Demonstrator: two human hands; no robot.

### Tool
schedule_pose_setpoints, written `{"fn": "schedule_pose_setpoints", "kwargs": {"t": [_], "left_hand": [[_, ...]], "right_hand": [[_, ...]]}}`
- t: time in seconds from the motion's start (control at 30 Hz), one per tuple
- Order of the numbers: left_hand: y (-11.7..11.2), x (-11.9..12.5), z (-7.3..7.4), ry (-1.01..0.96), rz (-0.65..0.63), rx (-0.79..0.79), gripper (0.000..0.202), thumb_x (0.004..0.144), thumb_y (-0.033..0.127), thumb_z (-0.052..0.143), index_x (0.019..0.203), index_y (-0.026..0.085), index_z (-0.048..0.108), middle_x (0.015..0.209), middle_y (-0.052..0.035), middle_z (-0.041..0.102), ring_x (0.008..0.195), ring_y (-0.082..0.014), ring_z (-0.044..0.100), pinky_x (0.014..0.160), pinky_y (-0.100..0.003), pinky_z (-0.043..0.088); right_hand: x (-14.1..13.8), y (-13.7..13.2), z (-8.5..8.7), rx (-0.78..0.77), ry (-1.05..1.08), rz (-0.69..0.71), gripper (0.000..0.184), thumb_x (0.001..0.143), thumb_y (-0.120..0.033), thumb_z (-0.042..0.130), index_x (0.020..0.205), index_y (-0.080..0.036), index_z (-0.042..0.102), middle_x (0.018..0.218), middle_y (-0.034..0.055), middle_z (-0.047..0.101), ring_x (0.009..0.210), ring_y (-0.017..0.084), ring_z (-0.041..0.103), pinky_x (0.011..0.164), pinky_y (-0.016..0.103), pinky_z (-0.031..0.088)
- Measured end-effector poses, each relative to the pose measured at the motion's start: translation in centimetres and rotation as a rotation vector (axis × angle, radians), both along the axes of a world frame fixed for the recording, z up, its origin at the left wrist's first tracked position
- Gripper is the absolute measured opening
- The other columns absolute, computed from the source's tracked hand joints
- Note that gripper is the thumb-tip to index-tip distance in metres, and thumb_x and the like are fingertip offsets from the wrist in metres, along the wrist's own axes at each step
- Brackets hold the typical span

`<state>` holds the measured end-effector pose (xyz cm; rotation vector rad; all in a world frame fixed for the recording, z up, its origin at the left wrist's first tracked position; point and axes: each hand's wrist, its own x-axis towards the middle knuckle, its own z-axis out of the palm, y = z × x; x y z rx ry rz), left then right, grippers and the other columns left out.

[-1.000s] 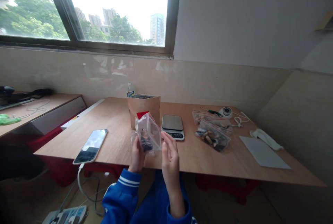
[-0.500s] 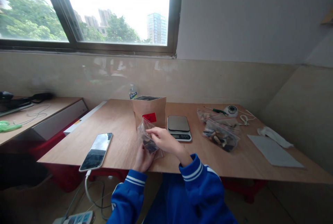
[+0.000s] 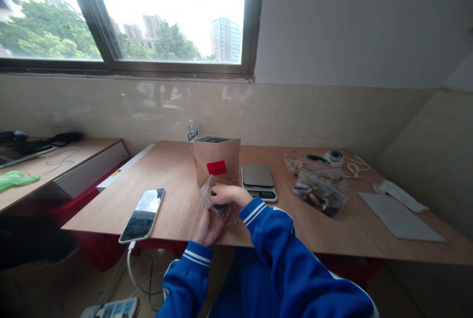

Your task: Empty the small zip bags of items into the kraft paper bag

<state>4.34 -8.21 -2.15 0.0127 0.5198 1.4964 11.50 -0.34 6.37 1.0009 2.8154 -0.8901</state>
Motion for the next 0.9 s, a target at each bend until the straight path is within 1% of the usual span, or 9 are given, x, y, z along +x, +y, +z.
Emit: {"fn": "schedule_pose_setpoints", "kwargs": {"t": [0.13,0.23,0.3,0.4,0.5,0.6,0.73,0.8,0.9], "left_hand": [[-0.1,0.1,0.0,0.028,-0.054,0.015,0.031,0.093,0.024,0.038,0.106,0.017,0.065,0.107,-0.0104,0.067,0.092,-0.0207,0.066,0.082,-0.032,0.054],[-0.2,0.3,0.1,0.055,-0.082,0.048,0.028,0.092,0.022,0.041,0.103,0.012,0.065,0.104,-0.0119,0.068,0.091,-0.0196,0.066,0.084,-0.03,0.053],[-0.3,0.4,0.1,0.068,-0.075,0.056,0.028,0.091,0.021,0.042,0.103,0.011,0.065,0.1,-0.0114,0.069,0.088,-0.0189,0.066,0.084,-0.029,0.052],[-0.2,0.4,0.1,0.08,-0.071,0.048,0.028,0.09,0.017,0.042,0.106,0.009,0.064,0.094,-0.0105,0.069,0.084,-0.0181,0.066,0.084,-0.03,0.052],[-0.2,0.3,0.0,0.08,-0.07,0.052,0.029,0.09,0.016,0.043,0.111,0.009,0.062,0.098,-0.0116,0.069,0.087,-0.0188,0.066,0.088,-0.032,0.05],[-0.2,0.3,0.1,0.064,-0.049,0.086,0.03,0.091,0.017,0.043,0.115,0.011,0.06,0.104,-0.0109,0.068,0.095,-0.0195,0.065,0.091,-0.032,0.049],[-0.4,0.4,0.3,0.083,-0.059,0.129,0.032,0.092,0.021,0.042,0.117,0.013,0.06,0.11,-0.0104,0.067,0.1,-0.0205,0.063,0.093,-0.033,0.048],[-0.4,0.4,0.4,0.094,-0.061,0.136,0.033,0.092,0.021,0.042,0.118,0.012,0.059,0.111,-0.011,0.067,0.101,-0.0213,0.063,0.093,-0.033,0.048],[-0.4,0.4,0.3,0.081,-0.042,0.118,0.033,0.093,0.023,0.041,0.119,0.013,0.059,0.11,-0.01,0.067,0.101,-0.0207,0.063,0.091,-0.031,0.049]], "right_hand": [[1.1,0.0,0.0,-0.078,0.014,-0.004,0.024,0.079,-0.025,0.056,0.096,-0.013,0.067,0.095,0.0068,0.07,0.076,0.015,0.062,0.063,0.021,0.045],[1.8,0.2,0.5,-0.166,0.006,-0.038,0.03,0.074,-0.026,0.063,0.1,-0.012,0.066,0.093,0.0062,0.07,0.075,0.015,0.061,0.062,0.021,0.044],[2.1,0.5,1.1,-0.194,-0.01,-0.034,0.031,0.071,-0.027,0.067,0.098,-0.012,0.067,0.089,0.0047,0.069,0.073,0.015,0.06,0.062,0.021,0.044],[2.5,0.7,1.7,-0.166,0.01,-0.016,0.028,0.07,-0.025,0.068,0.095,-0.012,0.067,0.087,0.0033,0.068,0.074,0.016,0.06,0.063,0.021,0.043],[3.0,0.3,1.8,-0.098,0.099,-0.038,0.028,0.072,-0.021,0.065,0.099,-0.013,0.065,0.093,0.0039,0.068,0.08,0.017,0.06,0.067,0.023,0.044],[3.4,-0.6,1.6,-0.078,0.176,-0.053,0.036,0.072,-0.023,0.067,0.107,-0.014,0.061,0.1,0.0055,0.067,0.086,0.019,0.061,0.072,0.026,0.046],[3.8,-1.2,1.3,-0.065,0.181,-0.001,0.049,0.068,-0.025,0.073,0.112,-0.015,0.055,0.104,0.0069,0.065,0.09,0.022,0.06,0.077,0.031,0.046],[3.8,-1.3,1.3,-0.057,0.183,0.003,0.045,0.068,-0.025,0.072,0.109,-0.016,0.056,0.101,0.0057,0.065,0.088,0.022,0.061,0.075,0.031,0.047],[3.8,-1.4,1.3,-0.075,0.253,-0.029,0.034,0.069,-0.022,0.071,0.101,-0.017,0.059,0.094,0.0032,0.066,0.085,0.02,0.06,0.074,0.03,0.047]]}}
